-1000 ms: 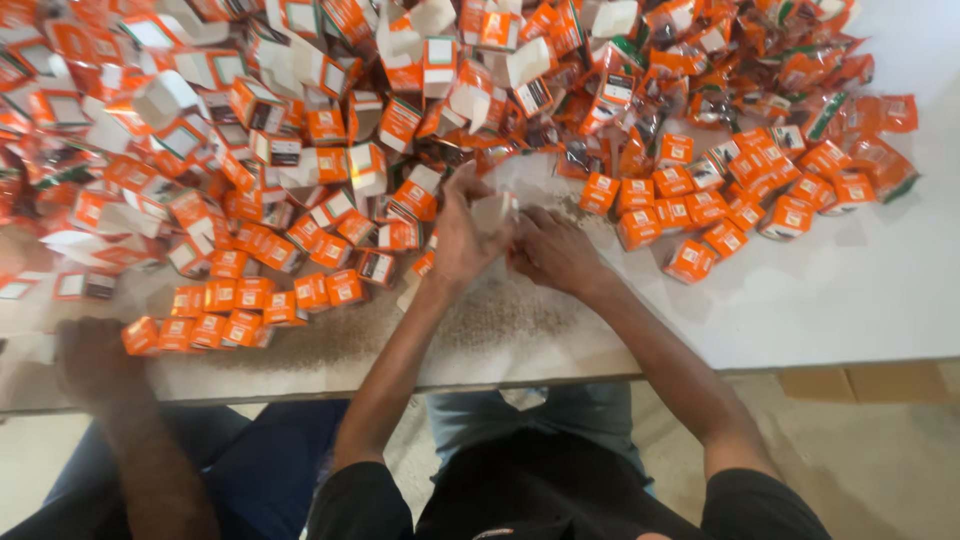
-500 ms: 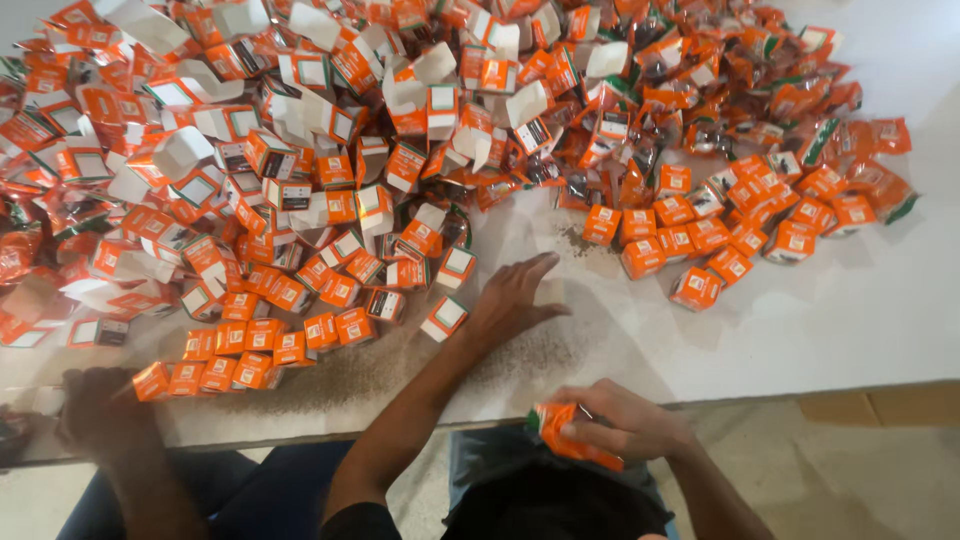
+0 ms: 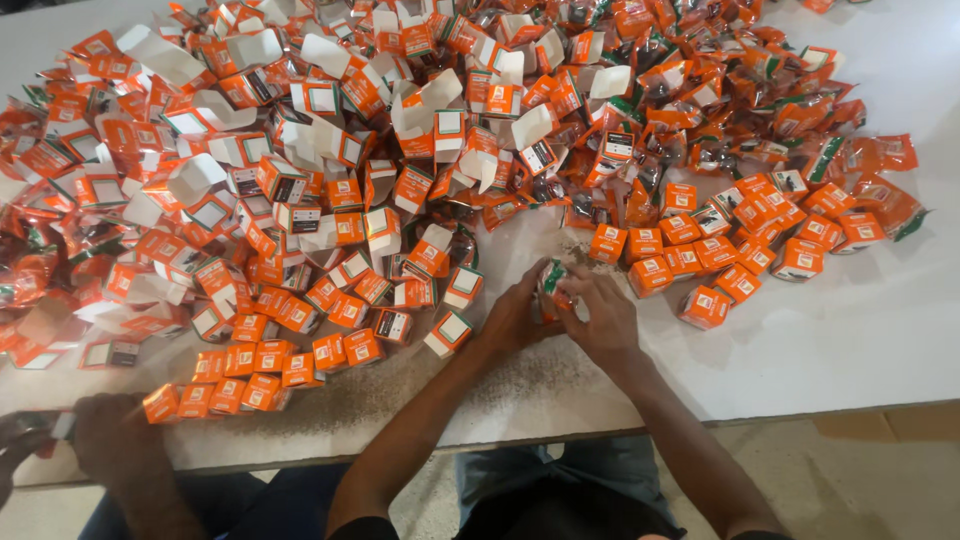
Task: The person folds small orange product boxes at a large table covered with many open boxes and plastic-wrapped items. They pick up a flat or open box, press its flaps to close it, and place the finished box back onto the table pile, repeating this with one box at a time.
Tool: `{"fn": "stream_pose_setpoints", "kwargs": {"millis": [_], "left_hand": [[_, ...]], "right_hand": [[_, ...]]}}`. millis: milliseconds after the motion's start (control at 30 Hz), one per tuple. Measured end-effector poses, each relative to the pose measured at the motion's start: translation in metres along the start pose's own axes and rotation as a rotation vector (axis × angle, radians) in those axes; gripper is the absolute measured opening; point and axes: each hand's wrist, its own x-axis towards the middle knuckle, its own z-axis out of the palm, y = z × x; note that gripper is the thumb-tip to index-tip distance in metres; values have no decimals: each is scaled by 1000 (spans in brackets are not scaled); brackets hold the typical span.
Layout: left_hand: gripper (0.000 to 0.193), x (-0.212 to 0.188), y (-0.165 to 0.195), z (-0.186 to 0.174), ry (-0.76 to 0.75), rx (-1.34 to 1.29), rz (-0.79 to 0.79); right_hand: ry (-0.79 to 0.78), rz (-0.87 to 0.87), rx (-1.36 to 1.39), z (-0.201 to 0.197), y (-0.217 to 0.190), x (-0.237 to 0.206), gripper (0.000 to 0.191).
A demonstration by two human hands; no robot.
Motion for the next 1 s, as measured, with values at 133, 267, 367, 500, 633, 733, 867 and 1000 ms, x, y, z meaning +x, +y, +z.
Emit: {"fn": "stream_pose_setpoints", "kwargs": {"millis": [133,267,367,500,633,733,867,1000], "left_hand": [[118,3,-8,9,35,-3,56],[117,-2,-8,8,32,15,154],[116,-5,-3,7,13,96,211],[111,-3,4,10,-25,173,147],[100,-3,0,10,-63,121,83],[88,-3,-6,9,-7,247,328],[101,-5,-8,15,-23,250,198],[101,-6,-6,16,-34,257,177]], "right_hand": [[-15,8,25,-10,-3,-12,30],[-32,18,32,-17,-14,-28,31],[1,49,63,-20,-22,-41,37],[41,102,127,-23,-23,-50,57],[184,28,102,-25,-24,-55,54],[158,1,82,-29,-24,-50,49],[77,20,-36,-32,-21,-30,38],[-219,92,-106,-35,-28,-17,35]]}}
